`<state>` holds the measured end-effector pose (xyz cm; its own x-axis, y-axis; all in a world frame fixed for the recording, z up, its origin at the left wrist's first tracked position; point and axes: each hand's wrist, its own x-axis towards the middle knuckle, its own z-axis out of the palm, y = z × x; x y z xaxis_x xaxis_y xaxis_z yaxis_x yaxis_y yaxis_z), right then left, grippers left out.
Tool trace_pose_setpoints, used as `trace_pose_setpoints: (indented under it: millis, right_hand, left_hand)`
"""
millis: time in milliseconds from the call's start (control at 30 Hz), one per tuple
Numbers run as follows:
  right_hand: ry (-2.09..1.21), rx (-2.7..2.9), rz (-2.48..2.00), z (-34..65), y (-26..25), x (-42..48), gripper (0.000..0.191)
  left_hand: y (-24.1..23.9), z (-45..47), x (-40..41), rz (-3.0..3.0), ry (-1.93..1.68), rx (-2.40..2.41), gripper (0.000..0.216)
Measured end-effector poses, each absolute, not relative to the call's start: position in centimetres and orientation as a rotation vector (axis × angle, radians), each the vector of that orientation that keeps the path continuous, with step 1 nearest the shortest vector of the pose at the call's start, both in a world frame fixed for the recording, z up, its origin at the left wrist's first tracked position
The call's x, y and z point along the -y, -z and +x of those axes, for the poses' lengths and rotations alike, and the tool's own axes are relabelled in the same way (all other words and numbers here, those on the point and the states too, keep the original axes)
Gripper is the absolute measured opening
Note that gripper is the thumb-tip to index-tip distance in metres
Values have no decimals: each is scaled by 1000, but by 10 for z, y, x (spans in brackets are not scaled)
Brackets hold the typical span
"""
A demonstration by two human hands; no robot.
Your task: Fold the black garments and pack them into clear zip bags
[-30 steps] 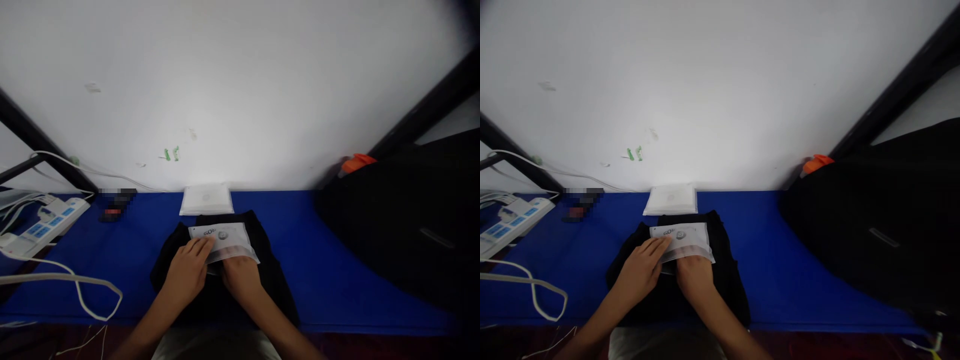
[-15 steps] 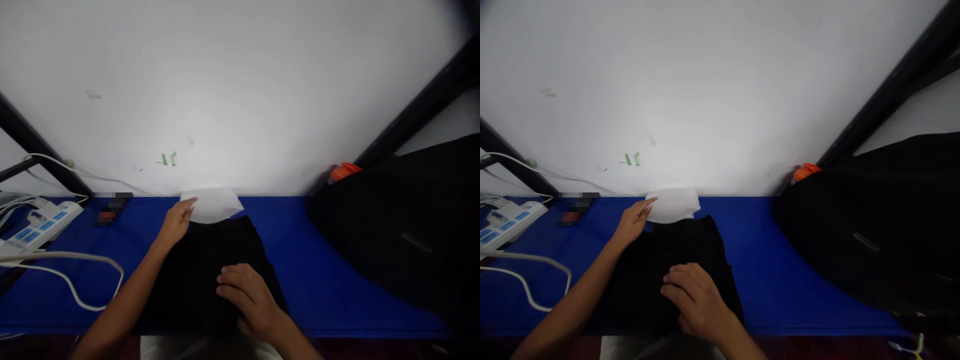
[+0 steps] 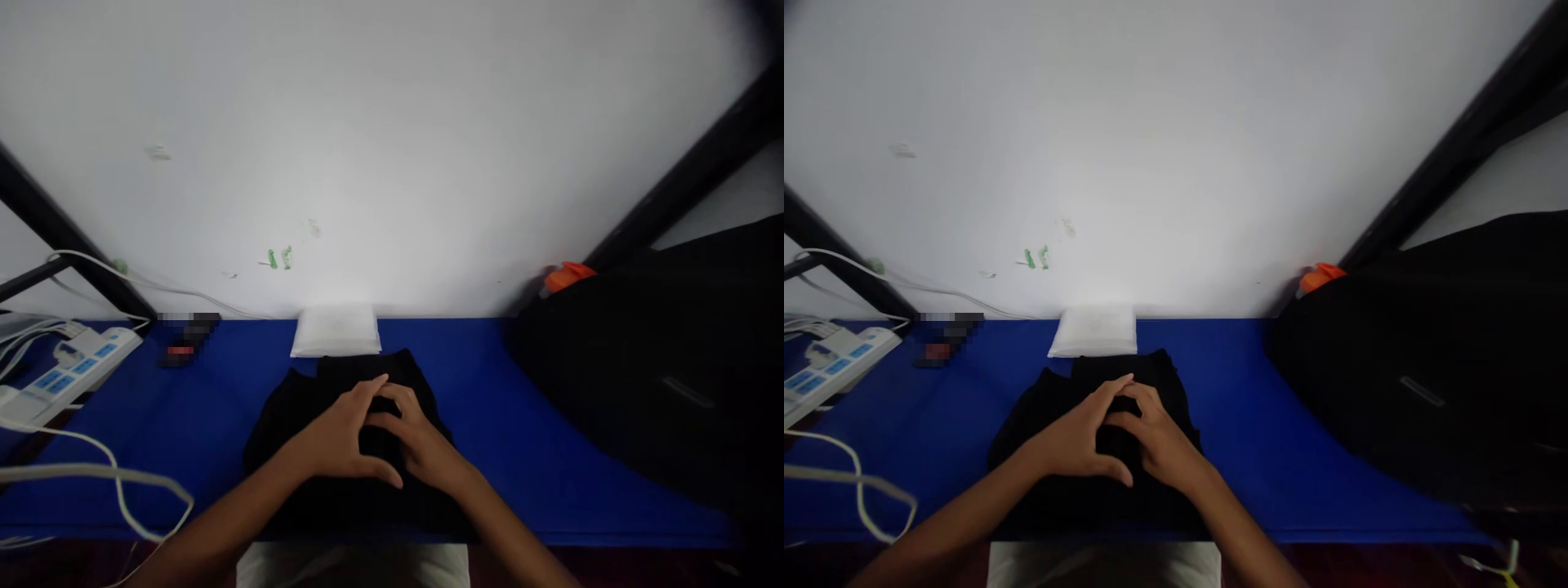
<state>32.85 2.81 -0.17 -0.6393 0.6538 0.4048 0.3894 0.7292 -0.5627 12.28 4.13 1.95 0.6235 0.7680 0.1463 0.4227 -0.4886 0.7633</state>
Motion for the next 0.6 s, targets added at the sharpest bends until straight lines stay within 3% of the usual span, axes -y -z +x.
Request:
trace_pose_setpoints:
  millis: [67, 233, 400, 500, 600]
  right_hand:
    - [-652, 2267, -851, 329, 3, -31, 65]
    - [-837, 2073, -992, 329, 5, -29, 41]
    - [-968, 2060, -1014, 323, 3, -30, 53]
    - [-935, 2096, -1046, 320, 3, -31, 62]
    - [-953, 2152, -1118, 320, 6, -31, 51]
  left_hand:
    - [-13, 125, -27, 2093, -647, -1035, 101]
    - [-13, 104, -25, 1951, -859, -1263, 62]
    - [-16, 93, -24, 1843, -720, -1324, 78]
    - [-11, 88, -24, 1869, -679, -1301, 75]
    - [-7, 74, -27, 1926, -729, -1282, 67]
